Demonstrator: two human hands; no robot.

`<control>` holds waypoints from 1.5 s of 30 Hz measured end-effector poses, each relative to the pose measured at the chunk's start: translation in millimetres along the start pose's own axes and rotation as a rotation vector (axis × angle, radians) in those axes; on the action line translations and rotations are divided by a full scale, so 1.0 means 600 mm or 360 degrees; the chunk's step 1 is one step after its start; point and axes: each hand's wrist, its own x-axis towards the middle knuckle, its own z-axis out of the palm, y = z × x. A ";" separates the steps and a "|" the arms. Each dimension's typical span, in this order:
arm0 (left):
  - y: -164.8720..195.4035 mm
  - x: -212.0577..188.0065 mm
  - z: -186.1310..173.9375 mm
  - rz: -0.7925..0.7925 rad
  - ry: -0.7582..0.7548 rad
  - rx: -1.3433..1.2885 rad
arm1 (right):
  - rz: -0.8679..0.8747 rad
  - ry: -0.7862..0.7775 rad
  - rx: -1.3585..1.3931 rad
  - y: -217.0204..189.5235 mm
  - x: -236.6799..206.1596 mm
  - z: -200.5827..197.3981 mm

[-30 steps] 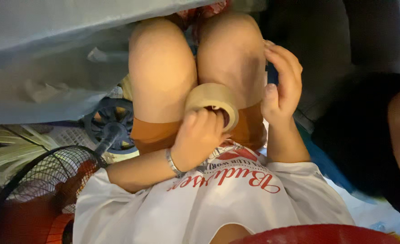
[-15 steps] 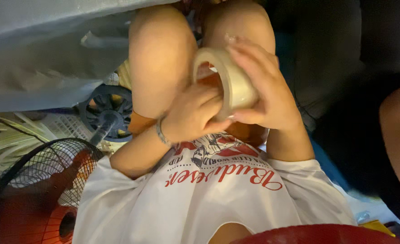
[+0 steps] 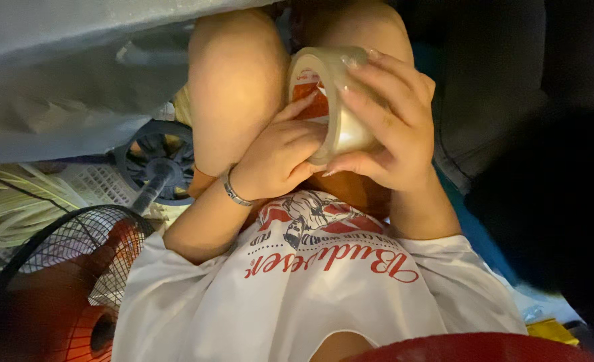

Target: The person sits on the floor and crumples and rolls newspaper sheets into tight balls, then wraps newspaper around cups and secures them with clear tape, cutting pieces of tape with scissors and placing the finished newspaper-wrapped items on the work table with many similar pieces.

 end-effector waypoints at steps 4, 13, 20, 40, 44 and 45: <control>-0.003 -0.003 0.002 -0.0001 0.0097 -0.0009 | -0.0030 0.0122 -0.0191 -0.015 -0.001 0.016; 0.002 -0.012 0.001 -0.0070 0.0263 -0.0133 | -0.0094 0.0107 0.0001 -0.014 0.003 0.008; -0.005 -0.011 -0.005 0.0007 0.0247 -0.0085 | 0.0001 0.0093 0.0030 -0.025 0.024 -0.005; 0.004 0.021 -0.059 0.0054 0.0058 -0.0017 | -0.0889 -0.0649 -0.0885 -0.015 0.123 -0.072; 0.007 0.026 -0.068 0.0088 0.0030 0.0050 | -0.0899 -0.0714 -0.0784 -0.013 0.129 -0.073; 0.007 0.027 -0.069 0.0083 0.0032 0.0015 | -0.0907 -0.0731 -0.0801 -0.013 0.130 -0.074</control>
